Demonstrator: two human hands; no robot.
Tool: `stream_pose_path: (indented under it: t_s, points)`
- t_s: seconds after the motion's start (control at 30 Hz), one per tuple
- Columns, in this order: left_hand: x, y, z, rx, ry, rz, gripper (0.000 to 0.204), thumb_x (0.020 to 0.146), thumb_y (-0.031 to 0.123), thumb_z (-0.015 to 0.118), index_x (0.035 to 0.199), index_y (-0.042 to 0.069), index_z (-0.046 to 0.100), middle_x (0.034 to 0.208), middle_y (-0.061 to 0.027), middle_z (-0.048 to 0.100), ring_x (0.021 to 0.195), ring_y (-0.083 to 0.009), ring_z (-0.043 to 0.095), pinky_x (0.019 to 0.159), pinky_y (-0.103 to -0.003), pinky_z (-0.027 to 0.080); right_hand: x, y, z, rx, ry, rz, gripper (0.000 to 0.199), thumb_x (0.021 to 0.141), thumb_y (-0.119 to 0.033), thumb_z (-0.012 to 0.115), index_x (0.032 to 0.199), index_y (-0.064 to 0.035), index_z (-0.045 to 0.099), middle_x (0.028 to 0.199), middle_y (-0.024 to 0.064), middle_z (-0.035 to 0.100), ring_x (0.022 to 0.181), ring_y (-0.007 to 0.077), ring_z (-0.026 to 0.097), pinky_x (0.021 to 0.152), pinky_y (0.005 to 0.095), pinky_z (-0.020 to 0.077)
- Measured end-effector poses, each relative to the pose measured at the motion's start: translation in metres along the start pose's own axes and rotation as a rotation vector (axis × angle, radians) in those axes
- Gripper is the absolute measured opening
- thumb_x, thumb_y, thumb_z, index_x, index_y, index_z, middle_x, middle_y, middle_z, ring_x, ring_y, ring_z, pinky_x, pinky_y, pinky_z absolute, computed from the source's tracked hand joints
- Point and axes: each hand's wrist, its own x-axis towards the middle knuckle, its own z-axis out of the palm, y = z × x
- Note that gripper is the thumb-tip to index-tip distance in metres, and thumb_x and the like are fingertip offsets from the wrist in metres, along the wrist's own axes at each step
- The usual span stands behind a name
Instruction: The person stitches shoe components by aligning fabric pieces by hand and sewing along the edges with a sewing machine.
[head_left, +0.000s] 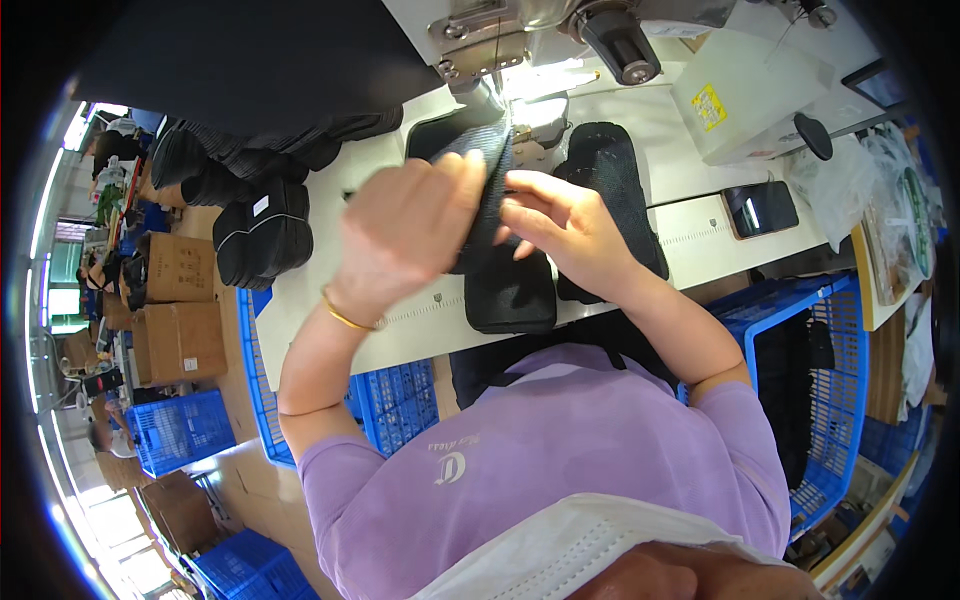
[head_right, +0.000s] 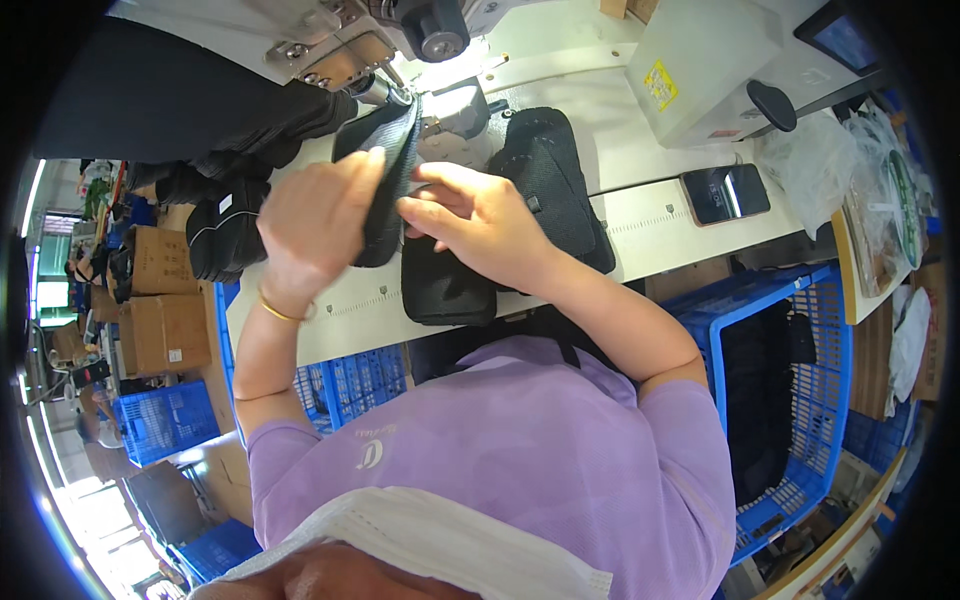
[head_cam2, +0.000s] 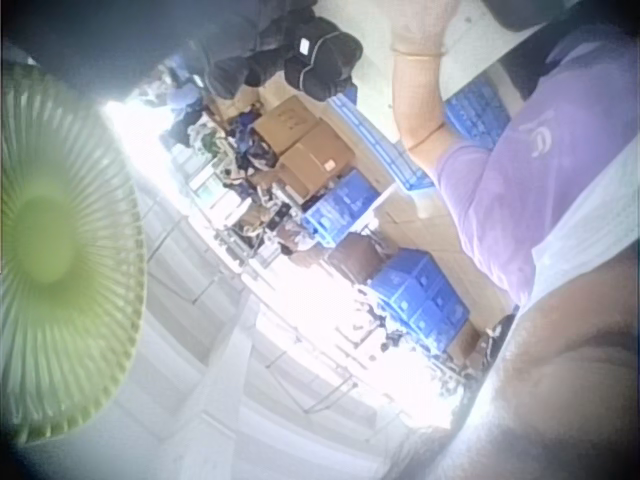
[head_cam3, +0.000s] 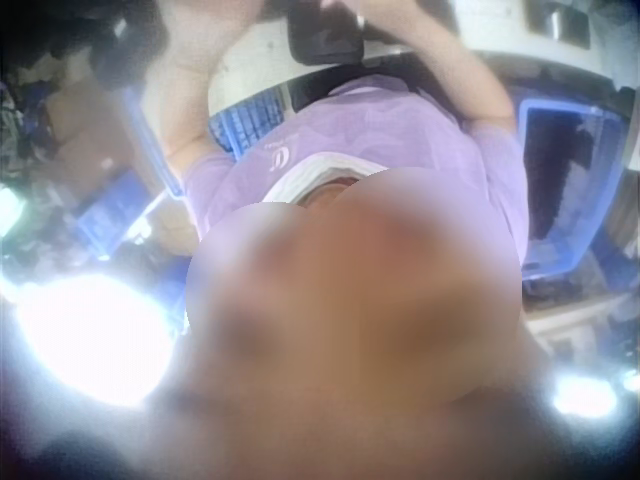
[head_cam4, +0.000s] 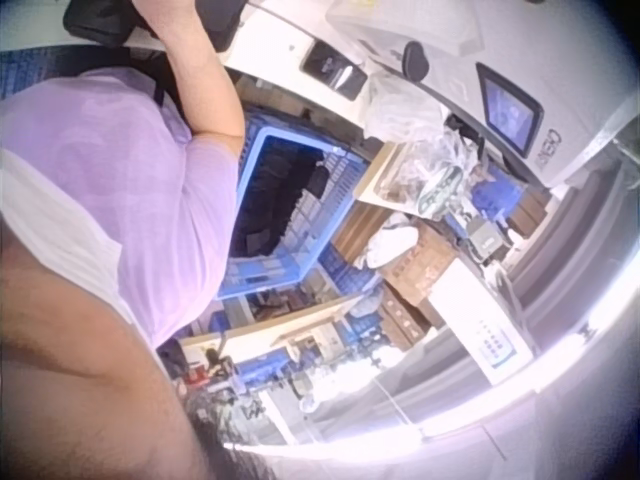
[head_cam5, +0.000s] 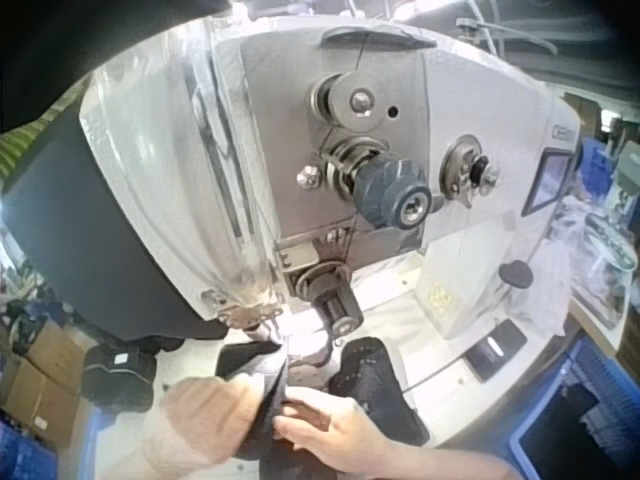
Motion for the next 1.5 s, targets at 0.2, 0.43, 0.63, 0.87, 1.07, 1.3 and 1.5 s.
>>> stream_pose_path:
  t_s: [0.2,0.43,0.63,0.87,1.07,1.3,1.5]
  points:
    - [0.008,0.025,0.000,-0.094,-0.035,-0.258,0.036,0.069,0.002,0.067,0.104,0.006,0.073,0.089,-0.0038,0.061,0.062,-0.0174,0.058,0.053,-0.030,0.046,-0.005,0.003,0.020,0.018,-0.044,-0.042,0.025,0.100,-0.011,0.049,0.117,0.0023,0.061,0.096,0.0053,0.063,0.082,0.0078,0.060,0.066,0.0253,0.0584]
    - [0.004,0.042,0.010,-0.036,0.106,-0.149,0.034,0.069,0.008,0.067,0.101,-0.001,0.069,0.094,-0.0058,0.061,0.063,-0.0144,0.055,0.049,-0.027,0.043,-0.012,-0.008,0.012,-0.048,0.007,-0.057,0.025,0.101,-0.014,0.049,0.115,0.0026,0.061,0.090,0.0053,0.063,0.078,0.0087,0.061,0.063,0.0255,0.0576]
    - [0.017,0.045,0.014,0.027,0.053,-0.181,0.035,0.068,0.008,0.066,0.101,-0.003,0.068,0.097,-0.0080,0.062,0.068,-0.0147,0.056,0.052,-0.026,0.043,-0.004,-0.006,0.008,-0.059,0.040,-0.106,0.023,0.101,-0.016,0.049,0.107,0.0031,0.061,0.084,0.0048,0.061,0.073,0.0090,0.061,0.060,0.0257,0.0554]
    - [0.024,0.032,0.032,0.060,0.080,-0.202,0.027,0.056,0.014,0.065,0.081,0.003,0.062,0.091,-0.0073,0.060,0.070,-0.0171,0.055,0.054,-0.028,0.043,0.012,-0.004,0.008,-0.047,0.067,-0.109,0.021,0.100,-0.014,0.049,0.095,0.0036,0.058,0.076,0.0038,0.057,0.067,0.0104,0.062,0.057,0.0258,0.0530]
    - [0.027,0.026,0.037,0.093,0.051,-0.208,0.025,0.055,0.013,0.064,0.078,0.005,0.062,0.091,-0.0072,0.061,0.071,-0.0174,0.055,0.055,-0.028,0.044,0.021,-0.004,0.005,-0.011,0.055,-0.075,0.020,0.100,-0.013,0.048,0.096,0.0020,0.060,0.079,0.0052,0.064,0.068,0.0113,0.065,0.058,0.0255,0.0529]
    - [0.016,0.024,0.021,-0.271,0.089,-0.349,0.037,0.073,0.006,0.068,0.110,0.000,0.069,0.105,-0.0120,0.068,0.087,-0.0256,0.064,0.079,-0.033,0.052,0.025,0.002,0.005,-0.022,0.033,-0.125,0.021,0.101,-0.012,0.045,0.101,0.0018,0.061,0.083,0.0052,0.065,0.070,0.0113,0.065,0.062,0.0247,0.0534]
    - [-0.019,0.013,0.045,-0.657,0.551,-0.883,0.064,0.082,0.013,0.073,0.136,-0.002,0.043,0.132,-0.0169,0.045,0.119,-0.0297,0.048,0.098,-0.039,0.040,0.015,-0.008,-0.003,-0.234,0.051,-0.237,0.031,0.102,-0.019,0.046,0.110,0.0065,0.062,0.100,0.0108,0.068,0.083,0.0168,0.068,0.074,0.0288,0.0529]
